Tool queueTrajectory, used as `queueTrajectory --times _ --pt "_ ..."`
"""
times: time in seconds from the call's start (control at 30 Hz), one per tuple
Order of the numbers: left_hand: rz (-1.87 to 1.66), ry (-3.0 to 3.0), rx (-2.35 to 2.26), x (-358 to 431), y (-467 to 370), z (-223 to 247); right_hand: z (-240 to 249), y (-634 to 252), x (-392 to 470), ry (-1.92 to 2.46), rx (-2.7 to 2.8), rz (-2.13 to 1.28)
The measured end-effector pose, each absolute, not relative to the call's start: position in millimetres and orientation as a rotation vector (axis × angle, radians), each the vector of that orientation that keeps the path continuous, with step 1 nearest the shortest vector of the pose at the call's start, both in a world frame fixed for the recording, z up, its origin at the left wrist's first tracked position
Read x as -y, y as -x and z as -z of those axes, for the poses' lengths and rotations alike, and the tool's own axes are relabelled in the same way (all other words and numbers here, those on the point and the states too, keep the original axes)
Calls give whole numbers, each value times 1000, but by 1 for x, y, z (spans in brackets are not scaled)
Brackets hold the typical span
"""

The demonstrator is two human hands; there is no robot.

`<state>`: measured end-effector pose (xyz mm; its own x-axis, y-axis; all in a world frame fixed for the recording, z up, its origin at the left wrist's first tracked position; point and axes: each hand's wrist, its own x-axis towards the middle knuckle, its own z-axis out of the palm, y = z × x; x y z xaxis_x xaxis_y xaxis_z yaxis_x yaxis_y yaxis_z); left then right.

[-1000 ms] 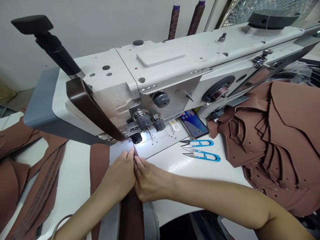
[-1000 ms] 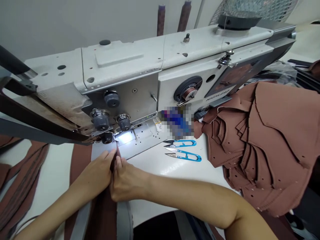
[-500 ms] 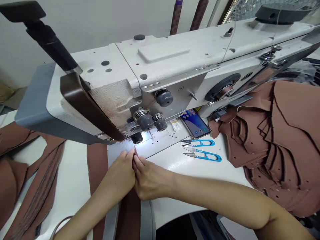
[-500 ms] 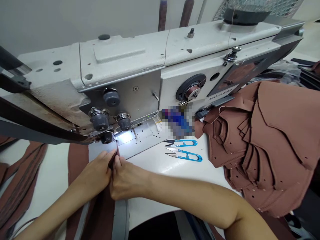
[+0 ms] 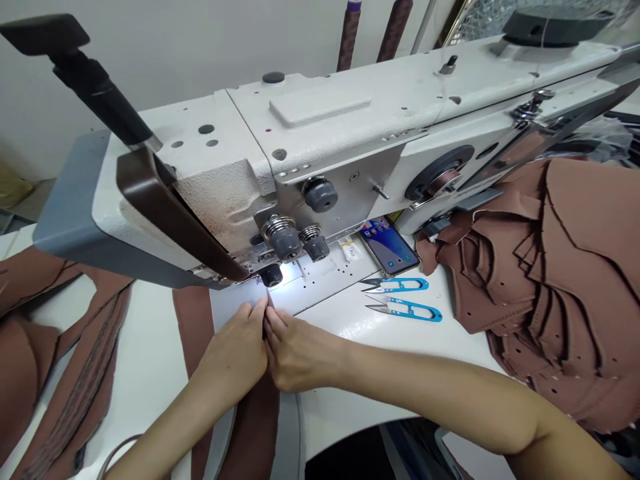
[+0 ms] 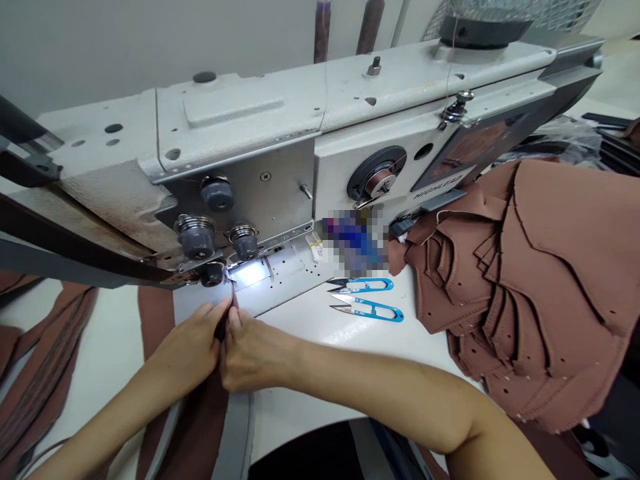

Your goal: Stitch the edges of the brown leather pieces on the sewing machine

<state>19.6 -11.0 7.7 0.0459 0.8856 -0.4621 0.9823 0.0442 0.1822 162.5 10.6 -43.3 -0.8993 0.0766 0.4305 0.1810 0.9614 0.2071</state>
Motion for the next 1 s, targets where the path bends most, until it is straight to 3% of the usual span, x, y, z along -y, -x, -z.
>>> queueTrajectory --times 1.0 --pt "67 -2138 -1911 0 -17 7 45 -163 -18 187 2682 355"
